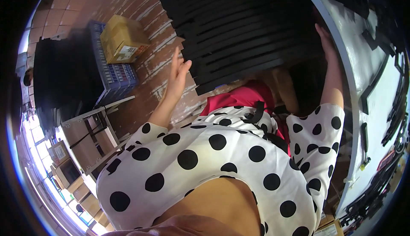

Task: The person sorts black plastic toy components by hand, moving them from a pile into a blue crate.

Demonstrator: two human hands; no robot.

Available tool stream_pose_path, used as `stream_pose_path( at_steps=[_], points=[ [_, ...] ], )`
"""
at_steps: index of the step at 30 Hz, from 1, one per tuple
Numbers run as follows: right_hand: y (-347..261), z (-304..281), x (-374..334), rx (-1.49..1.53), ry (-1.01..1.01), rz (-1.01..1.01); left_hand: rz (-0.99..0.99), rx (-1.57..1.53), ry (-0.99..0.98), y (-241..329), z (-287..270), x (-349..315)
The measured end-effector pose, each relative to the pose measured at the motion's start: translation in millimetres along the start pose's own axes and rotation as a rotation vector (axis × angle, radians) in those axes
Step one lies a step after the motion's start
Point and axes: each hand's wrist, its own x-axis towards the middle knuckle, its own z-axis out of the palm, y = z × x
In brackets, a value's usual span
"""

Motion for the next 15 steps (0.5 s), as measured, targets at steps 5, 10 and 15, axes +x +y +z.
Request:
stream_pose_path(
  at_steps=[5,10,15],
  points=[
    [25,5,3,-0.011,-0.021,-0.020,-0.023,-0.144,0.052,-7,8,1],
    [28,7,13,-0.021,-0.010,-0.035,-0.004,-0.105,0.044,-10,0,28],
    [33,13,-2,-0.074,-0.074,-0.044,0.020,-0.108,0.174,-24,4,69]
  ],
)
